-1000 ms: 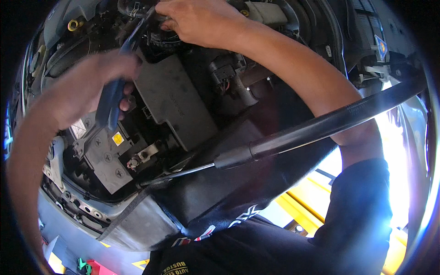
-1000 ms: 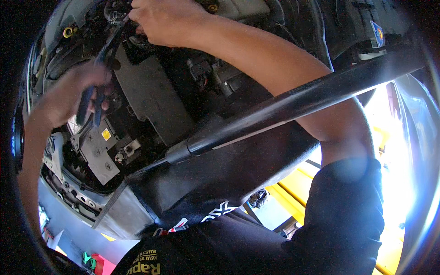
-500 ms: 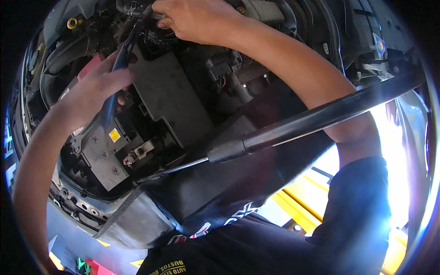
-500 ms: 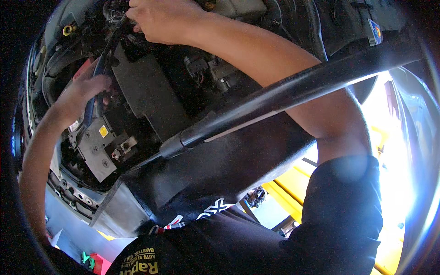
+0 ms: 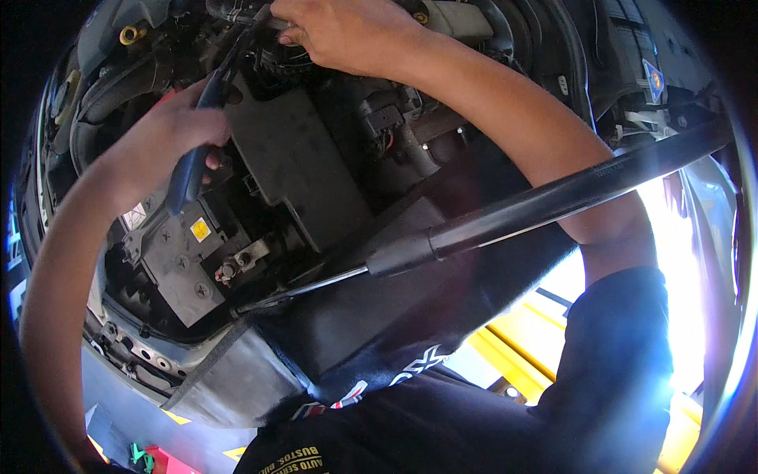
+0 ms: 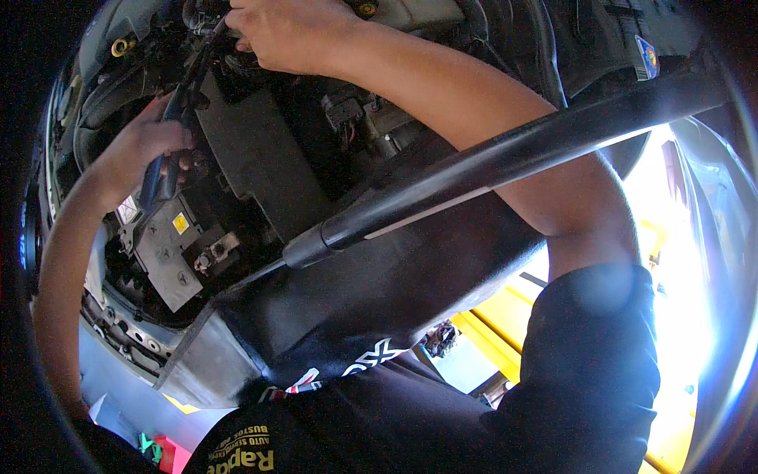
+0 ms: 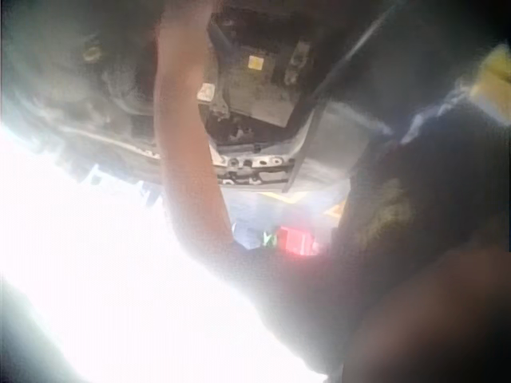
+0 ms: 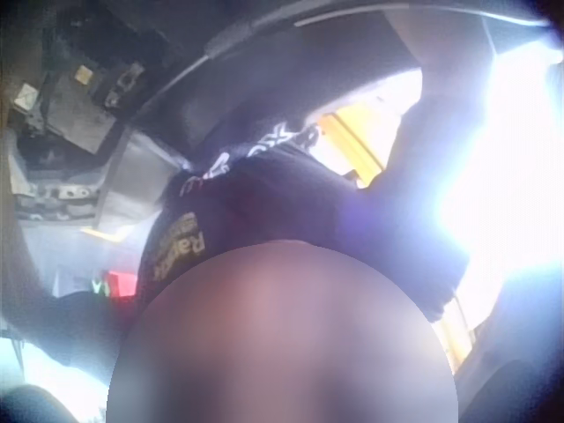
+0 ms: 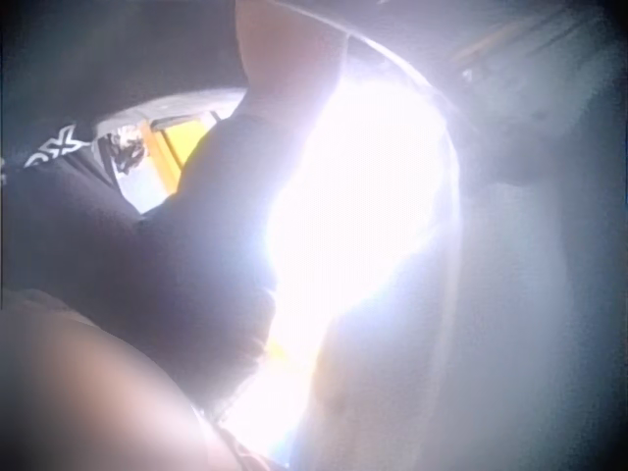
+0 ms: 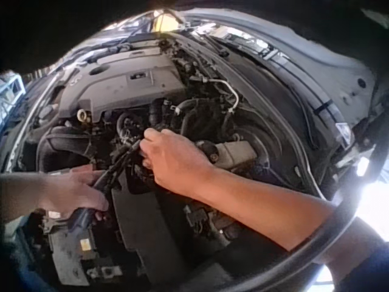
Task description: The person uses pliers to release hose clamps and disconnects hoses and electrical connectors from a black engine component. The person then lifts the component out of the engine bay.
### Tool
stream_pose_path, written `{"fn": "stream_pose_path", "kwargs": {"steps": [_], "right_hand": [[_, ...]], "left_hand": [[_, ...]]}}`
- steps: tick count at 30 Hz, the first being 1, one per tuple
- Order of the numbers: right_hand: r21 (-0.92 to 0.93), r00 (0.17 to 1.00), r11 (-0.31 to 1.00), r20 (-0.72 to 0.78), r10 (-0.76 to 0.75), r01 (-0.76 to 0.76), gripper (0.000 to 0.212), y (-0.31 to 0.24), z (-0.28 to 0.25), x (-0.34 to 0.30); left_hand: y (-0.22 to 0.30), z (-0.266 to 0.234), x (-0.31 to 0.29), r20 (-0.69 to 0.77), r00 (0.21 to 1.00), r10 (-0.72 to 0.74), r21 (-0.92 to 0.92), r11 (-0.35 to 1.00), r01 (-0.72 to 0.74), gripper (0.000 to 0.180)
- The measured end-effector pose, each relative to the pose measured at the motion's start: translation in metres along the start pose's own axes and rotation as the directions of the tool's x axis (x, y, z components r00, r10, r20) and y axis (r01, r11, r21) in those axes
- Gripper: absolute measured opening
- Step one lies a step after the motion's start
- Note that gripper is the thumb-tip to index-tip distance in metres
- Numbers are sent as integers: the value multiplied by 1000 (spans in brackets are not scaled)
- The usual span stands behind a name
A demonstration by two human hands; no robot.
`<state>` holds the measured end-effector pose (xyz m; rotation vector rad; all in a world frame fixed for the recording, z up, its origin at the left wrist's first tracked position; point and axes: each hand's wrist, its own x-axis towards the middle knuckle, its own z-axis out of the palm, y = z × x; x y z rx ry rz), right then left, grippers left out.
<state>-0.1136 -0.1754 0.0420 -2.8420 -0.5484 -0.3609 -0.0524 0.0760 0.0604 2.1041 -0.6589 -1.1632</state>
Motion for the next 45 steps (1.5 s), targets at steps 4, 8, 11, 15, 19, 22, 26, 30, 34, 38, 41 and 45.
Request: {"fn": "stream_pose_path", "kwargs": {"steps": [4,8,11,15,19,22,26,30,34,38,41,45], "right_hand": [[-90,1000,996,11,6,-5,15,-1,5,4],[-127,998,990,11,-68,69,14,-1,4,5],[-40,1000,999,-25,10,-11,13,1,2,1],[-33,999,999,-34,5,-6,13,1,3,-1],[-31,997,997,-11,76,-76,16,-3,5,7],[-38,991,992,58,120,-117,17,-4,3,6],[-31,999,999,-35,-7,6,18,-1,1,-2],[-28,999,999,-30,21,-22,17,0,7,0],[-283,987,945,57,-151,161,14,1,9,6],[-48,999,999,-40,21,-23,12,3,4,1],[-46,999,999,-43,-13,11,11,1,2,0],[-49,1000,999,-22,15,-16,11,-3,4,5]], "left_hand": [[38,-32,1,85,994,65,-129,990,-54,62],[54,-33,6,221,975,30,-253,967,28,61],[0,-12,0,116,992,41,39,998,-46,57],[-33,-27,14,171,961,215,93,968,-233,57],[34,-55,18,201,976,82,-261,965,-27,58],[60,-41,12,155,985,-79,-108,990,96,62],[16,0,0,4,1000,-28,200,979,27,68],[27,-18,5,99,989,110,-155,983,-94,66],[80,-59,25,494,868,38,-369,914,170,85],[33,-5,2,4,996,89,5,996,-89,86],[0,-5,9,21,982,187,51,981,-188,83],[18,-56,27,180,949,257,-305,932,-195,59]]}}
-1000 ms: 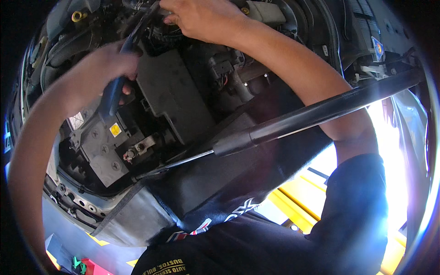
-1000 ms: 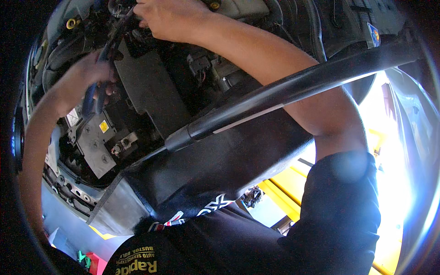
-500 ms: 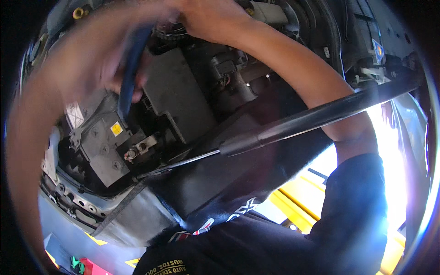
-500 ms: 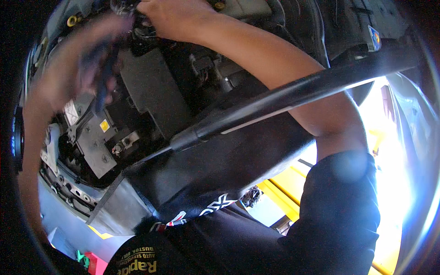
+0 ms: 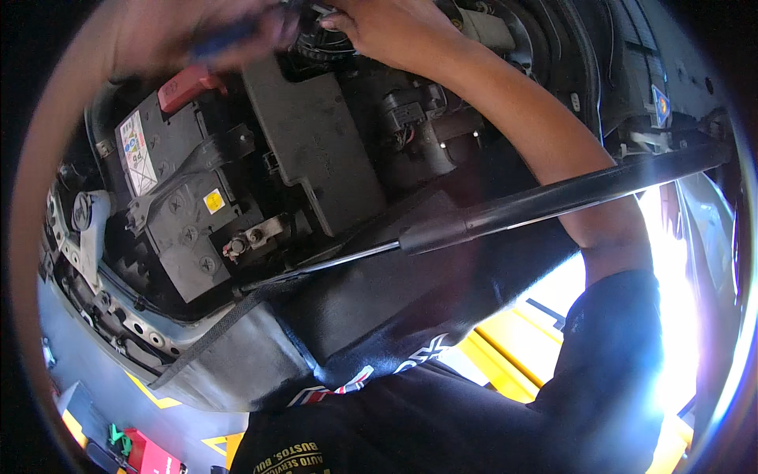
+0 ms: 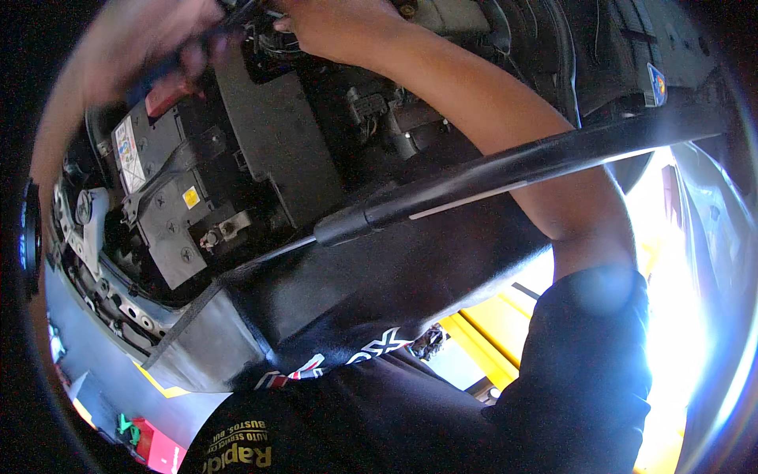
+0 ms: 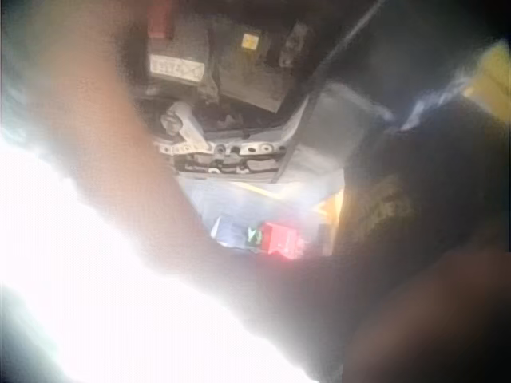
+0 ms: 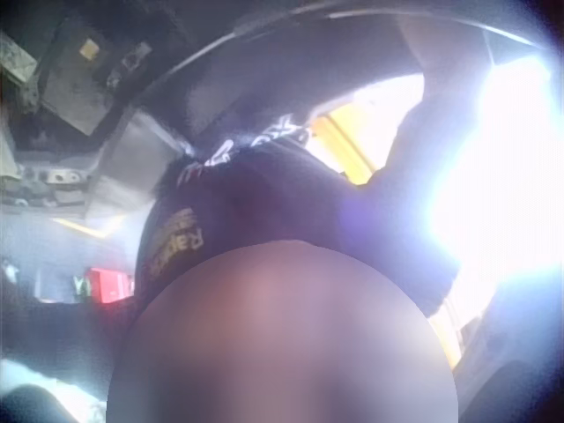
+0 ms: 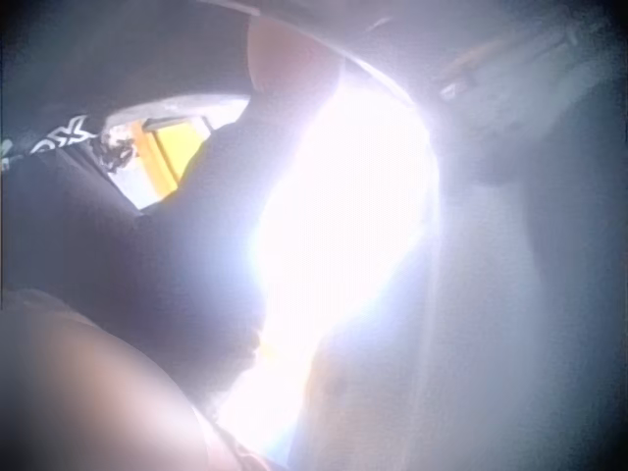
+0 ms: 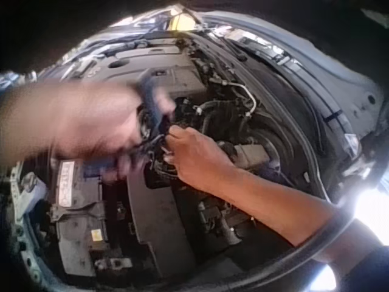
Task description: The person uses pliers to release hose clamps and disconnects hoses and electrical connectors from a black engine component. The person then lifts the component out of the engine bay.
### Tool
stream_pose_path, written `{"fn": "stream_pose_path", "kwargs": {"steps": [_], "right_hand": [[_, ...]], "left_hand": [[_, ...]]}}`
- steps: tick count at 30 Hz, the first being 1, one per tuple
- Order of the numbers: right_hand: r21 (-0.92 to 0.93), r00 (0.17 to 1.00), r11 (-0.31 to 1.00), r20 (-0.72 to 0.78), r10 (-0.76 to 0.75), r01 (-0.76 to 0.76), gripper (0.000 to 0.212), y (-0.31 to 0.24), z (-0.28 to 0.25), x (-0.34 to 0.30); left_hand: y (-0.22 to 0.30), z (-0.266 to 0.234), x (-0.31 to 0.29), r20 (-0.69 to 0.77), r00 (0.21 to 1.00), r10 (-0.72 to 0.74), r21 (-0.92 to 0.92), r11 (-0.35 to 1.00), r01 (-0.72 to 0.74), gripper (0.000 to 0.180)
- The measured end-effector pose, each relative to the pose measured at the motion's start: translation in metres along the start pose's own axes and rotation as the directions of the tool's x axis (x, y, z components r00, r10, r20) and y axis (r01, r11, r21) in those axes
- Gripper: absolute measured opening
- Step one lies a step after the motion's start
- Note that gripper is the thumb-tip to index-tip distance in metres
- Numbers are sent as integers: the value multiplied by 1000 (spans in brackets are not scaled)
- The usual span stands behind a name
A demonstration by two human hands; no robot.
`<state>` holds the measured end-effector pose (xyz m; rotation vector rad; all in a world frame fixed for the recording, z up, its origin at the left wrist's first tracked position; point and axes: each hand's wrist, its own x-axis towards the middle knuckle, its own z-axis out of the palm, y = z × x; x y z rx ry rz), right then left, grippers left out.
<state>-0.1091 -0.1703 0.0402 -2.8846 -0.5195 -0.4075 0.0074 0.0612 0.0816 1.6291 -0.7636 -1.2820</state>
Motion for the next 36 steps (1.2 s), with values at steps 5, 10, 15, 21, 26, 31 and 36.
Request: {"fn": "stream_pose_path", "kwargs": {"steps": [5,10,15,21,26,31,36], "right_hand": [[-60,999,998,32,-24,25,15,2,-2,0],[-18,1000,1000,17,-25,25,15,2,-4,-2],[29,999,999,10,-31,31,15,-1,-6,1],[42,1000,999,26,-7,6,14,2,-7,-3],[41,999,998,35,-42,41,18,1,-9,2],[175,966,981,253,42,-88,27,6,-32,12],[227,946,959,309,95,-170,22,12,-51,13]], "left_hand": [[-13,21,-6,-11,998,-61,225,972,62,61],[-30,36,-13,-150,980,-127,208,965,157,70],[18,24,-2,-71,982,-176,1,984,177,77],[-38,24,-15,-134,989,-59,397,912,108,75],[1,24,-22,-100,993,-59,91,994,68,79],[74,39,-11,-27,853,-521,-68,853,518,68],[9,38,-22,-174,958,-227,66,968,242,69]]}}
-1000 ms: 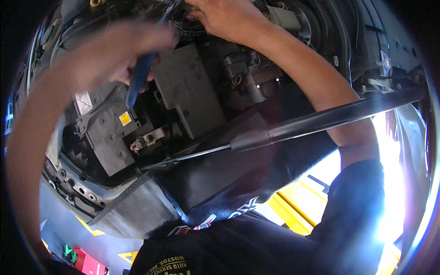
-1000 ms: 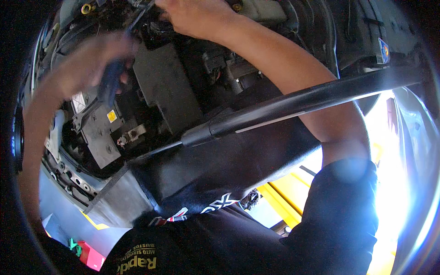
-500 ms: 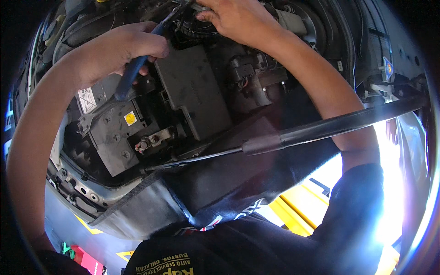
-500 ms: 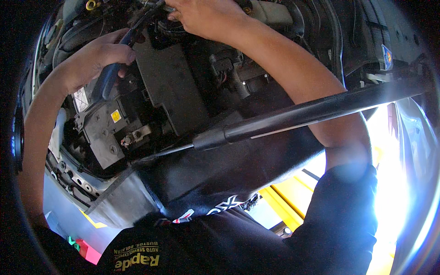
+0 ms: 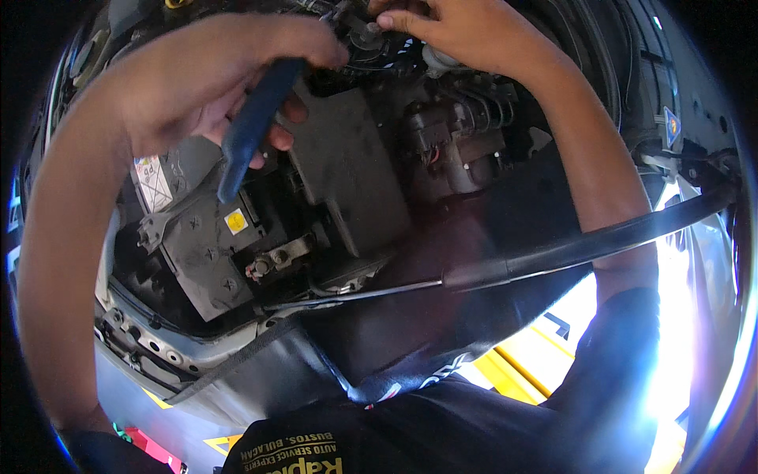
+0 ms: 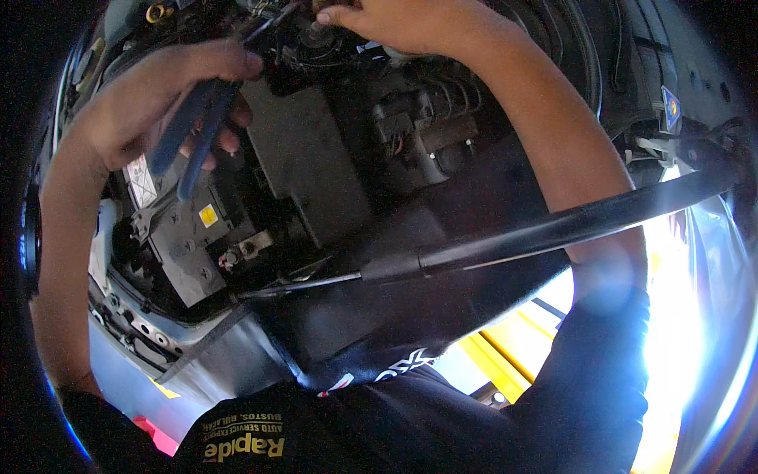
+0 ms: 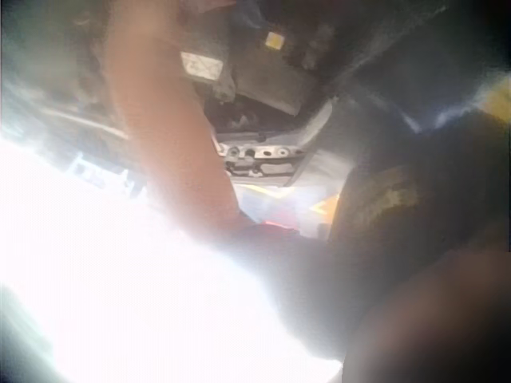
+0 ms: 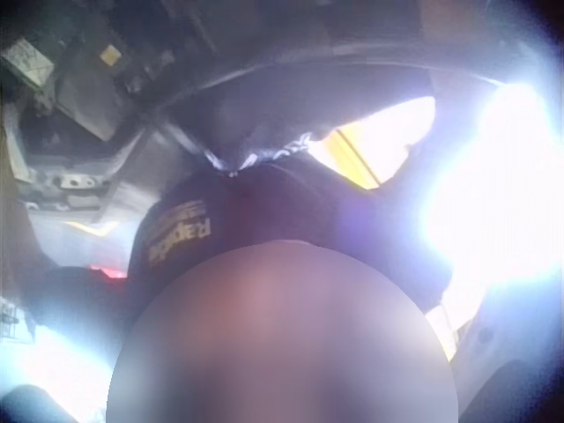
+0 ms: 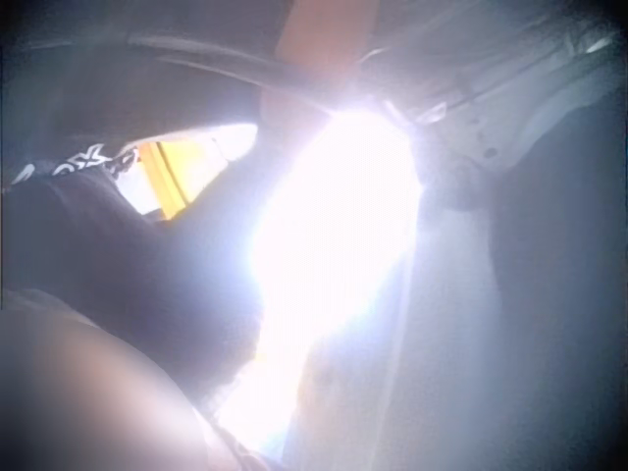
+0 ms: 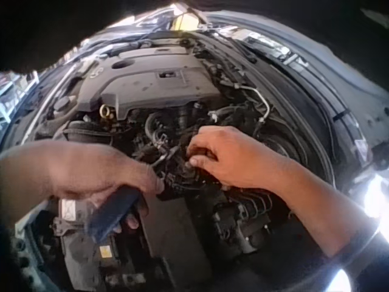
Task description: The person uses pliers to release hose clamps and disconnects hoses and electrical connectors from a black engine component. The person then lifts the component out of the engine bay.
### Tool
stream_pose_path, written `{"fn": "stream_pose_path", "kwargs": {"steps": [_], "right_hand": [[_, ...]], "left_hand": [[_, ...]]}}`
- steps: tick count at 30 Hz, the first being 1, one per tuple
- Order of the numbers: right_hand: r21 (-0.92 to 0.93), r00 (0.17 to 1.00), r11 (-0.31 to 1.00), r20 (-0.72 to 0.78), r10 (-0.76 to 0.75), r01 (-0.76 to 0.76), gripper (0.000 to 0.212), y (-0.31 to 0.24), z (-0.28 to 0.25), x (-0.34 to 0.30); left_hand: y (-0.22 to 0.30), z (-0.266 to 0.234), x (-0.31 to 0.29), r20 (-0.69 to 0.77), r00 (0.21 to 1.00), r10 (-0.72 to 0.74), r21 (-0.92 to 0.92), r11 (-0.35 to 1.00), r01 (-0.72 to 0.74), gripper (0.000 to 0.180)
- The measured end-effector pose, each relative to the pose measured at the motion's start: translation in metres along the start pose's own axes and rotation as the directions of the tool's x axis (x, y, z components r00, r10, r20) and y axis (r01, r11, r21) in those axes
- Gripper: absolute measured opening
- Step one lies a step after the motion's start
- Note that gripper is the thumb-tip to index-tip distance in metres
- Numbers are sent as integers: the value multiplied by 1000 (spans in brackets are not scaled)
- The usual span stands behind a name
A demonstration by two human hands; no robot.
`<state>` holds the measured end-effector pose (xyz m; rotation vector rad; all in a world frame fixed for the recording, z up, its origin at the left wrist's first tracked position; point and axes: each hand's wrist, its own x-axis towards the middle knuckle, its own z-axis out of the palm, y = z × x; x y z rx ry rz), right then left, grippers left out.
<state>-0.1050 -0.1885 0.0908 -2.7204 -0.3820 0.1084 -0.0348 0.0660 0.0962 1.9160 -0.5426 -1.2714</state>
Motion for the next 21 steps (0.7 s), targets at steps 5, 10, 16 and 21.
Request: {"fn": "stream_pose_path", "kwargs": {"steps": [5,10,16,21], "right_hand": [[-340,970,920,-75,-231,193,13,3,10,-3],[-534,952,819,-78,-295,210,9,10,21,-3],[-601,942,769,-80,-327,216,10,10,23,-5],[-498,963,843,-55,-264,203,14,5,20,-5]], "left_hand": [[-20,-4,10,71,994,81,-54,996,-77,58],[2,8,2,2,1000,12,-133,991,-12,57],[-4,9,1,-77,997,10,-113,993,-18,54],[-2,6,-1,-74,997,8,-101,995,-15,50]]}}
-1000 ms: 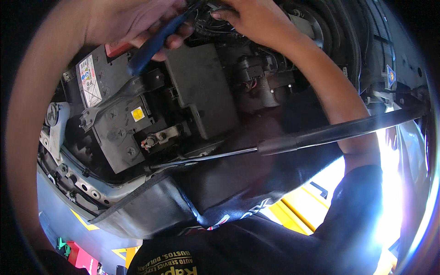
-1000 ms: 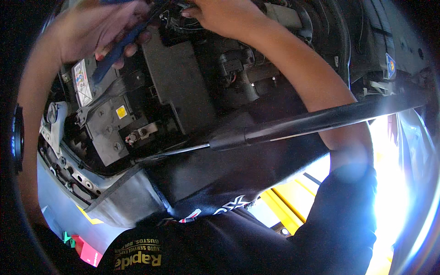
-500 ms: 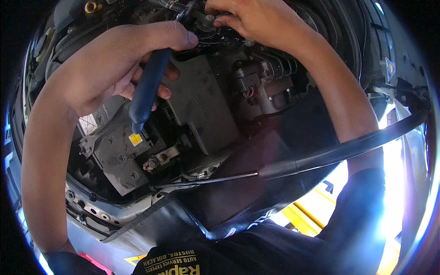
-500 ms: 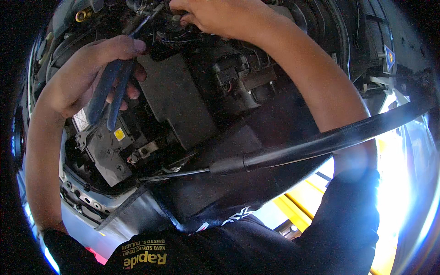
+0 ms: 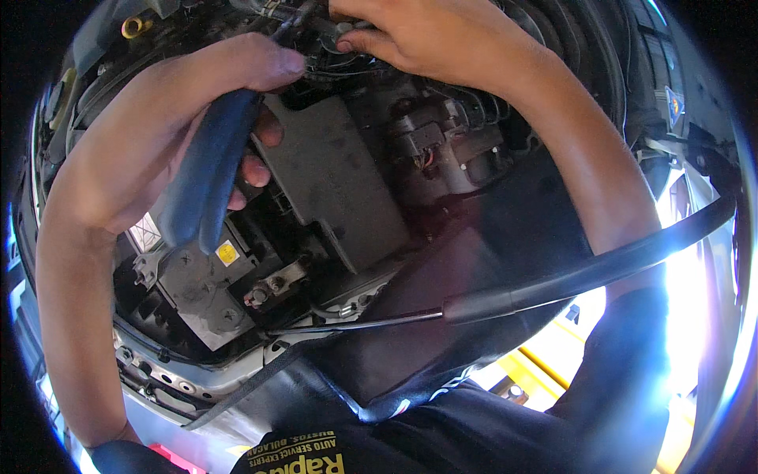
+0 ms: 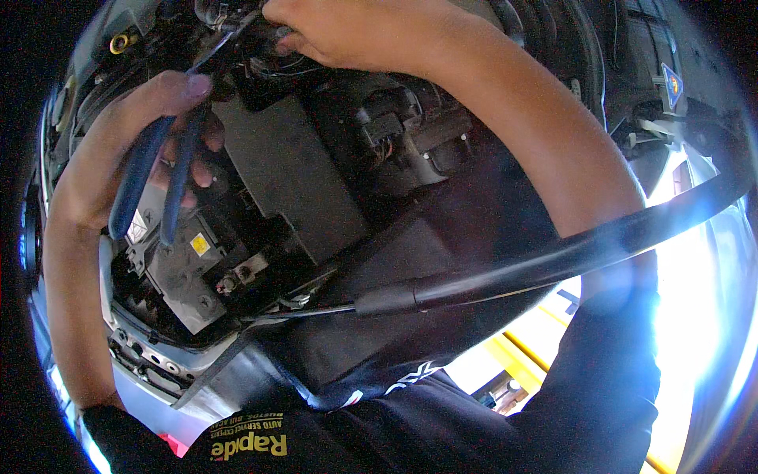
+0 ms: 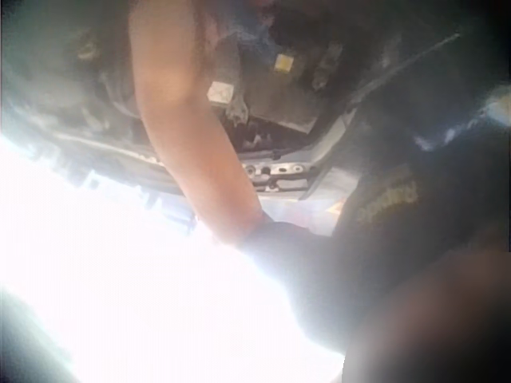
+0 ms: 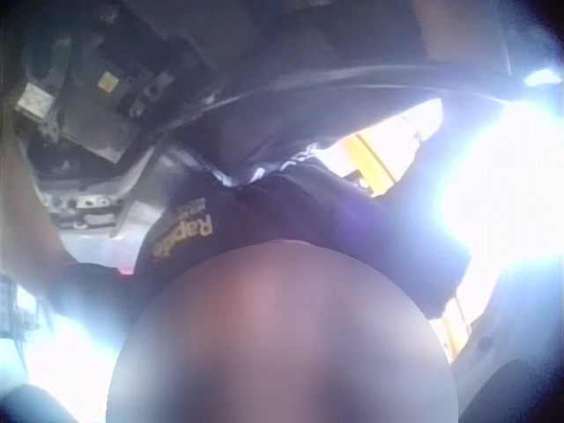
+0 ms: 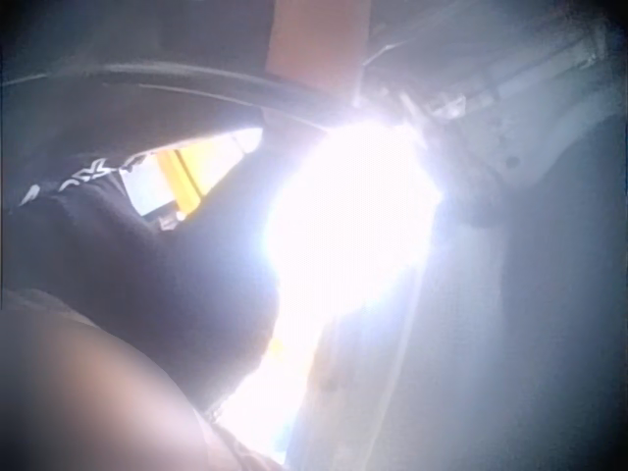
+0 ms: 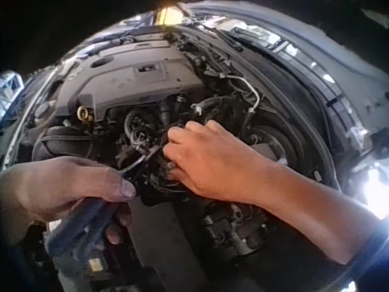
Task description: The person uses pliers to release hose clamps and disconnects hoses and electrical connectors from a black engine component. The person then lifts the component out of the engine bay.
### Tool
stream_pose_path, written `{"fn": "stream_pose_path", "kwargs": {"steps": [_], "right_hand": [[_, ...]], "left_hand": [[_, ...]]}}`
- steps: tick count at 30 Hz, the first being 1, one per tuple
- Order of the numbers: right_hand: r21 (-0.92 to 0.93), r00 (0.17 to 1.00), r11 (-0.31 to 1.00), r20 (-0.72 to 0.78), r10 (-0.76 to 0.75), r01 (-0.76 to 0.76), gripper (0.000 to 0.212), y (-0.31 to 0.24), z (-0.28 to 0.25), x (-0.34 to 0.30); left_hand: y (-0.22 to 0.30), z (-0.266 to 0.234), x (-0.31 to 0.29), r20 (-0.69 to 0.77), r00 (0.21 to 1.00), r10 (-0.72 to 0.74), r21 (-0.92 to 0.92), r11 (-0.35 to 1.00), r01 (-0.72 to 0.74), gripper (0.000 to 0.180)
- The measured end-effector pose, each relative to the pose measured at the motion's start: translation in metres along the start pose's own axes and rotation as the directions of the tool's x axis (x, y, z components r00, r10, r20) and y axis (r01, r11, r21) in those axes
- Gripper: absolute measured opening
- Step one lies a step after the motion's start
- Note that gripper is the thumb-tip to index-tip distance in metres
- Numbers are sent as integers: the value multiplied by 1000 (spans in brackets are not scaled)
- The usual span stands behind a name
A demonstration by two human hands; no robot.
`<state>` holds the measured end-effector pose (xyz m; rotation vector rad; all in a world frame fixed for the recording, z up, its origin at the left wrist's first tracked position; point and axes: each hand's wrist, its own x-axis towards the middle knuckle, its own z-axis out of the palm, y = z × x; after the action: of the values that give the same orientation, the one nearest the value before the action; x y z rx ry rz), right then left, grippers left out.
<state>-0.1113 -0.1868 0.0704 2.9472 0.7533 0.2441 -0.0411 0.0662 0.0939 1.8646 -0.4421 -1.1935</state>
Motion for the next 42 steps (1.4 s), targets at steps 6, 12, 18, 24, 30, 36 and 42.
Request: {"fn": "stream_pose_path", "kwargs": {"steps": [6,12,18,24,30,36,42], "right_hand": [[81,997,993,-6,82,-81,14,-3,3,6],[120,997,990,-10,73,-71,14,-3,4,4],[145,997,987,-3,75,-74,14,-6,1,6],[63,995,994,-42,93,-90,10,-18,5,6],[-24,990,990,-49,134,-136,10,-23,8,4],[-10,991,994,71,112,-112,14,-17,-5,9],[61,971,972,93,221,-227,21,-15,-29,9]], "left_hand": [[-6,-14,7,207,953,221,-107,973,-202,54],[-16,-9,0,77,947,311,35,949,-315,59],[-37,-10,-9,-55,998,35,56,998,-32,70],[-58,-28,0,-22,995,102,41,994,-101,80],[-55,-25,2,-46,990,133,82,988,-129,84],[-56,-31,3,35,991,131,73,988,-133,76],[-59,-25,-1,48,983,180,56,982,-182,77]]}}
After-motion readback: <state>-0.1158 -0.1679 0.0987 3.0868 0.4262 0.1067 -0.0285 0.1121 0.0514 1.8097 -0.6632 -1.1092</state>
